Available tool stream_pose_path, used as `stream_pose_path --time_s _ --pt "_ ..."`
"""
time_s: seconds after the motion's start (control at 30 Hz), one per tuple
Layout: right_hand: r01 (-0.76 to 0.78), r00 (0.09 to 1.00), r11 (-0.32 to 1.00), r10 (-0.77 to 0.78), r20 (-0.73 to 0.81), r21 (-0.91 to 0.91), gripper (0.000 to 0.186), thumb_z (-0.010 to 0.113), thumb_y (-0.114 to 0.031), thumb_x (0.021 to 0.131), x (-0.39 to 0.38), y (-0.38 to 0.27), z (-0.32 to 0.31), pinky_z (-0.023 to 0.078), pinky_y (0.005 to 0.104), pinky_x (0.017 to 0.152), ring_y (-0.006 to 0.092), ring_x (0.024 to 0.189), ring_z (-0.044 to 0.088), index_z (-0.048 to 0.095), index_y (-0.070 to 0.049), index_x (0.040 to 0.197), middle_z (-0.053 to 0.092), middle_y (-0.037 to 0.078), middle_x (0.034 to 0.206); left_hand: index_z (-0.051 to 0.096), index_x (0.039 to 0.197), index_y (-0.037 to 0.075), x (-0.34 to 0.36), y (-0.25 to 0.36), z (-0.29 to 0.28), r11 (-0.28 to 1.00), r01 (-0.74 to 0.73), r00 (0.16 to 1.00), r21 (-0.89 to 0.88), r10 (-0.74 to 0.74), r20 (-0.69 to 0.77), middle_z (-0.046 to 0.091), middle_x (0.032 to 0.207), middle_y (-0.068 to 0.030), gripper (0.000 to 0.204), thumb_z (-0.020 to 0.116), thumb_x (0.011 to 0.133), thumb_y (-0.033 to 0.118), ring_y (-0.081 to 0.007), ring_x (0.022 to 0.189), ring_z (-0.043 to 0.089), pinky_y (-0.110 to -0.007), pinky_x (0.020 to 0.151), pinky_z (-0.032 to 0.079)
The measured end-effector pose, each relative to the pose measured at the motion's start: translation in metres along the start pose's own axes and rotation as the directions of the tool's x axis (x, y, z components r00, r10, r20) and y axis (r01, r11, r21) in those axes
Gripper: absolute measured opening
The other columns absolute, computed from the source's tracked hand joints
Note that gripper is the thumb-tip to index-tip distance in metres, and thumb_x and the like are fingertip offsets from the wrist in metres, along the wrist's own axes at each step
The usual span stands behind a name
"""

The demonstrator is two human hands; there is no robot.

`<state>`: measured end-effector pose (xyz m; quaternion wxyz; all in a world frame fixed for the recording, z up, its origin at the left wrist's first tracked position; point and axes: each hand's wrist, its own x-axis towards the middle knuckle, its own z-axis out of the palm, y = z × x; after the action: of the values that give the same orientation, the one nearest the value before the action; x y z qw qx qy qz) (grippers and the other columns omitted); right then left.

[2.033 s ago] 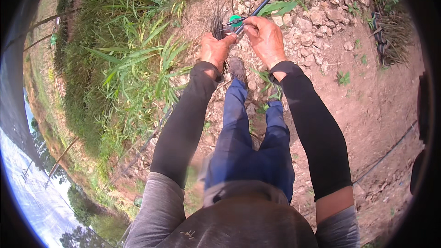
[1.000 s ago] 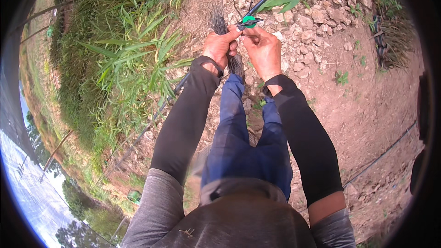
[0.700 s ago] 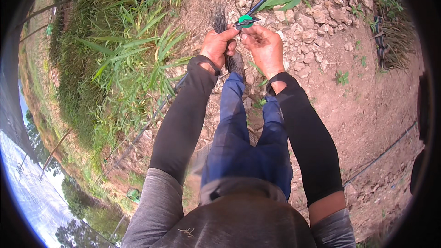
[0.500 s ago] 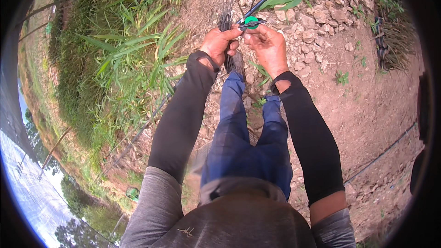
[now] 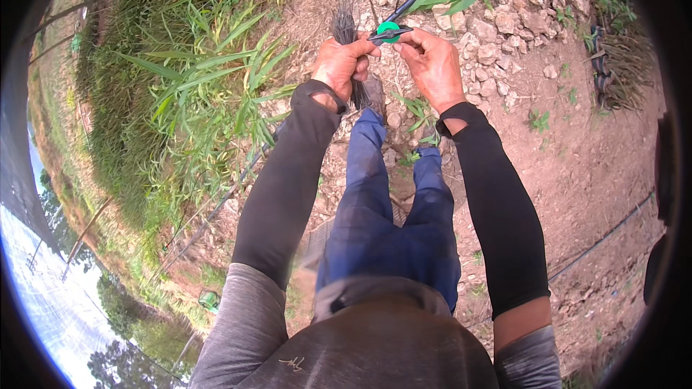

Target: The person installs drip irrigation emitters onto a black irrigation pipe laid on the ground. They repeatedly pick up small black emitters, align them with the pipe, and press them into place using a handheld green and red tool. The person walks along the pipe, repeating this process at multiple locations.

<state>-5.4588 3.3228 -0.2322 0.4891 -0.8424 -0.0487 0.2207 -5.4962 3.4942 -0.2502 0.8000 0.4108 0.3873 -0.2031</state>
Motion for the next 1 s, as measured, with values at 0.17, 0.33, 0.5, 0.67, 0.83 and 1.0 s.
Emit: stream_pose_path --time_s 0.17,0.33,0.5,0.67,0.83,1.0 --pt "0.036 0.998 0.998 -0.034 0.050 -0.051 0.015 0.060 -0.003 0.082 0.004 -0.005 -0.012 0.050 0.0352 0.068 0.0316 0.074 0.064 0.067 -0.005 0.095 0.067 0.016 0.083 0.061 0.094 -0.002 -0.002 0.005 -0.003 0.999 0.047 0.999 0.004 -0.047 -0.012 0.061 0.072 -0.0051 0.011 0.063 0.085 0.004 -0.0050 0.045 0.037 -0.021 0.042 0.027" --pt "0.219 0.976 0.967 -0.217 0.031 -0.134 0.015 0.060 -0.005 0.081 0.015 -0.001 -0.017 0.050 0.0393 0.075 0.0346 0.085 0.063 0.067 -0.006 0.094 0.066 0.016 0.090 0.060 0.097 -0.004 0.001 0.012 -0.001 0.999 0.031 0.999 0.024 -0.031 -0.029 0.062 0.068 -0.0077 0.014 0.059 0.086 0.004 -0.0064 0.044 0.040 -0.021 0.040 0.031" --pt "0.272 0.962 0.953 -0.269 0.042 -0.130 0.014 0.060 -0.004 0.081 0.021 0.002 -0.018 0.050 0.0401 0.077 0.0352 0.087 0.063 0.066 -0.006 0.093 0.066 0.016 0.091 0.060 0.100 -0.003 0.001 0.015 0.002 0.995 -0.025 0.999 0.093 0.028 -0.035 0.062 0.068 -0.0076 0.016 0.057 0.085 0.002 -0.0060 0.043 0.040 -0.021 0.040 0.030" --pt "0.341 0.940 0.925 -0.338 0.052 -0.167 0.017 0.059 0.001 0.080 0.026 0.004 -0.019 0.050 0.0369 0.075 0.0319 0.086 0.063 0.065 -0.005 0.095 0.065 0.013 0.090 0.063 0.110 0.002 0.001 0.019 0.004 0.987 -0.103 0.995 0.127 0.103 0.003 0.061 0.069 -0.0047 0.026 0.063 0.085 0.004 -0.0034 0.045 0.039 -0.020 0.042 0.028" --pt "0.398 0.917 0.886 -0.381 0.114 -0.239 0.018 0.060 0.002 0.080 0.040 0.007 -0.022 0.050 0.0356 0.073 0.0299 0.084 0.063 0.065 -0.005 0.096 0.065 0.011 0.088 0.066 0.107 0.002 -0.002 0.026 0.010 0.959 -0.099 0.995 0.265 0.094 0.034 0.058 0.065 -0.0012 0.022 0.060 0.086 0.005 -0.0029 0.044 0.037 -0.019 0.042 0.025" --pt "0.341 0.940 0.924 -0.341 0.036 -0.170 0.018 0.061 0.004 0.080 0.046 0.004 -0.015 0.050 0.0327 0.073 0.0234 0.083 0.065 0.065 -0.005 0.095 0.066 0.009 0.085 0.067 0.107 0.002 -0.001 0.026 0.011 0.966 -0.111 0.994 0.235 0.105 0.036 0.059 0.065 -0.0017 0.022 0.061 0.086 0.005 -0.0028 0.044 0.037 -0.019 0.041 0.025"
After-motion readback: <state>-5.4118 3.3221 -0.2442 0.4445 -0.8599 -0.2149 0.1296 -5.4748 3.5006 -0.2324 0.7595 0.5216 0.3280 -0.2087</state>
